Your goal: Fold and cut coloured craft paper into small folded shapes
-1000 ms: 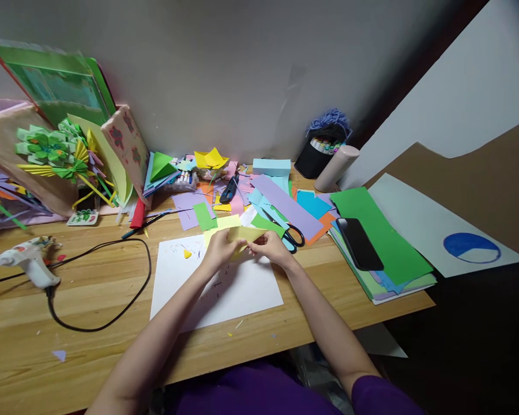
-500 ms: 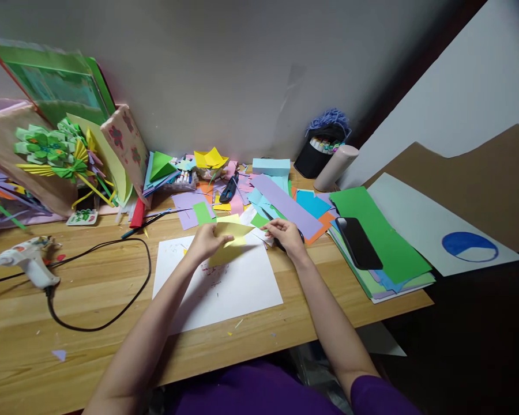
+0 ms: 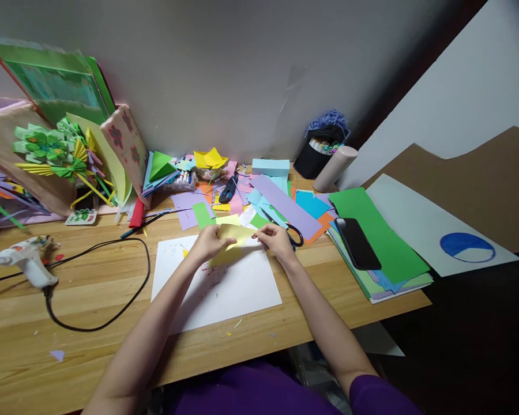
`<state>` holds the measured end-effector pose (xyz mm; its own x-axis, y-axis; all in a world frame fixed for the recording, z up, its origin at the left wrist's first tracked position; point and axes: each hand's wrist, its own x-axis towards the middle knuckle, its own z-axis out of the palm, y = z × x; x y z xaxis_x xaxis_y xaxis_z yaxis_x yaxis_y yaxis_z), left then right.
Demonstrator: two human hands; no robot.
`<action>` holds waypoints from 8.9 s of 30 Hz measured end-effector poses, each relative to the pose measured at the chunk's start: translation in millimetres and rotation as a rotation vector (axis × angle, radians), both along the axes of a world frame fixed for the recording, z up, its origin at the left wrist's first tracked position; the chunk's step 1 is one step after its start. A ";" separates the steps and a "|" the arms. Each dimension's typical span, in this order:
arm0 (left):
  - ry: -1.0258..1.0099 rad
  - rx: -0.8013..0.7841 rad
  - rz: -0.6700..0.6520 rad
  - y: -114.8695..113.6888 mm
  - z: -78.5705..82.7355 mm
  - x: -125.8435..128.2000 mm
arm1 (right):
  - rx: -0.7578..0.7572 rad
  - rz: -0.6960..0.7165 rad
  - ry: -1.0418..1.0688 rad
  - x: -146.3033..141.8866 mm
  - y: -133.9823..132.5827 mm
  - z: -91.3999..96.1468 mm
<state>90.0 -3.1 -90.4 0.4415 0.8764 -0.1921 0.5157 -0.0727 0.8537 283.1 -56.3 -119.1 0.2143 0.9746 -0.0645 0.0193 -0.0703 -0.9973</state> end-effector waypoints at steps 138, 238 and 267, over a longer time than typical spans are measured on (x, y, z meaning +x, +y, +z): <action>-0.166 -0.035 0.131 -22.0 -20.3 29.0 | 0.111 -0.104 -0.135 -26.3 -1.2 -9.0; -0.468 0.073 0.391 2.9 -21.3 10.7 | 0.160 0.168 -0.334 -30.0 -7.1 -8.0; -0.138 0.066 -0.049 -9.8 2.3 7.9 | 0.171 0.070 -0.257 -4.1 -4.6 6.2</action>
